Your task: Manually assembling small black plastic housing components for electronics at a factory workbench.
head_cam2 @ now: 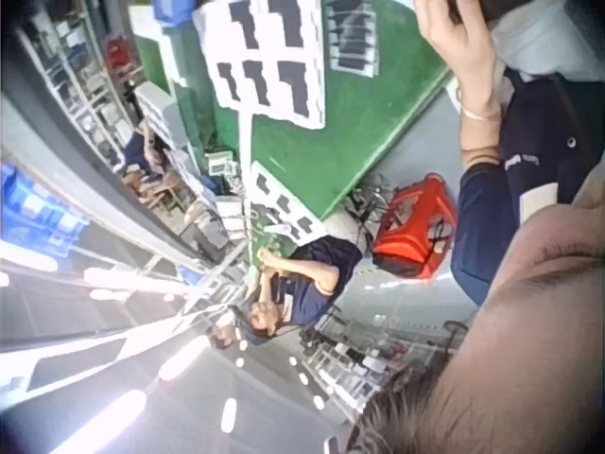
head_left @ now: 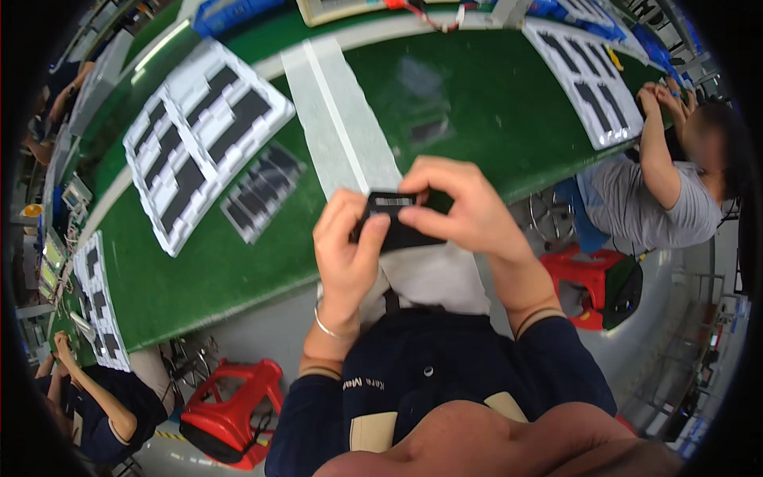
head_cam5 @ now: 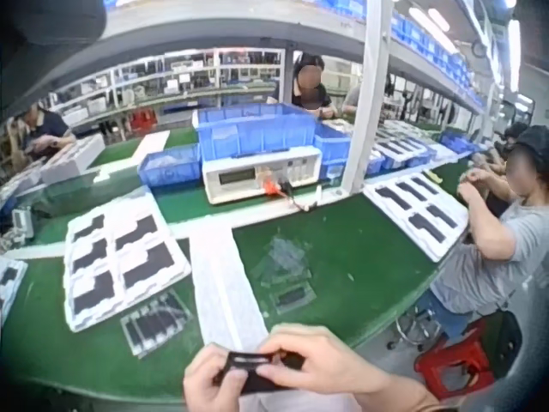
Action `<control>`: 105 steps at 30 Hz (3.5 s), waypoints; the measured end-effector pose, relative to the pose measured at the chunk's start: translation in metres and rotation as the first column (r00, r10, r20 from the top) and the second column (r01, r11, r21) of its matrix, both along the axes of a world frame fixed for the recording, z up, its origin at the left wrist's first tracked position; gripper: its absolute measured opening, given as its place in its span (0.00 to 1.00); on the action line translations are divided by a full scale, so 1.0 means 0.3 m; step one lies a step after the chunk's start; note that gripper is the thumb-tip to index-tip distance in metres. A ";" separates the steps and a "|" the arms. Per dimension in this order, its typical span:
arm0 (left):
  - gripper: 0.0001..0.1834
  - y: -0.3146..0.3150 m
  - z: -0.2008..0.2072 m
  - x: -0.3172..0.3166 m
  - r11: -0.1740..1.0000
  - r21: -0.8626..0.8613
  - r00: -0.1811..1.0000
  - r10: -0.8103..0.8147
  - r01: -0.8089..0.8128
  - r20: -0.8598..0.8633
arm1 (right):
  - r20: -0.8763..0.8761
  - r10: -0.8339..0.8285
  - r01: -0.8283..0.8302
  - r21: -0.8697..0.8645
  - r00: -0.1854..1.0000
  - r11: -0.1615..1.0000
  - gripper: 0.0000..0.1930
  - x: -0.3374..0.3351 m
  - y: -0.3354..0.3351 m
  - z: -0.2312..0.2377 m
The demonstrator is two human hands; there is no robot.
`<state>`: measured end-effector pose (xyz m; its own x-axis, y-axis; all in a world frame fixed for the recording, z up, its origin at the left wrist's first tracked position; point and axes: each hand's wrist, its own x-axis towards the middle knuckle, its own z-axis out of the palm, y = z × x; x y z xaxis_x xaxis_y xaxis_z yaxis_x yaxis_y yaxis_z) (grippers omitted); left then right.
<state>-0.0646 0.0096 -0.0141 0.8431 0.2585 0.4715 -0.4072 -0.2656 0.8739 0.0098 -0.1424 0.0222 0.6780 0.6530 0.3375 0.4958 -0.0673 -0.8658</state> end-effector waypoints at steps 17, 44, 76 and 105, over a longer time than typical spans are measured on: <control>0.06 -0.026 -0.015 -0.093 0.984 -0.128 0.992 -0.121 0.125 0.040 | -0.081 -0.025 0.033 0.105 0.996 0.994 0.07 -0.097 0.005 0.012; 0.06 0.013 -0.034 -0.068 0.973 -0.211 0.994 -0.082 0.097 0.078 | 0.242 0.010 -0.063 0.211 0.970 0.975 0.17 -0.067 0.040 -0.022; 0.04 -0.011 -0.003 -0.081 0.999 -0.019 0.999 -0.031 0.031 -0.009 | -0.041 -0.019 0.028 0.215 0.999 0.976 0.08 -0.058 0.045 -0.055; 0.11 -0.030 0.000 -0.115 0.804 -0.579 0.976 -0.209 0.137 -0.061 | -0.409 0.170 -0.163 0.050 0.897 0.985 0.17 0.052 0.056 0.057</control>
<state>-0.0992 0.0007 -0.0142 0.9383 0.2937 0.1826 -0.2851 0.3581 0.8891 0.0255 -0.1257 0.0393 0.6401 0.7657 0.0631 0.0993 -0.0010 -0.9951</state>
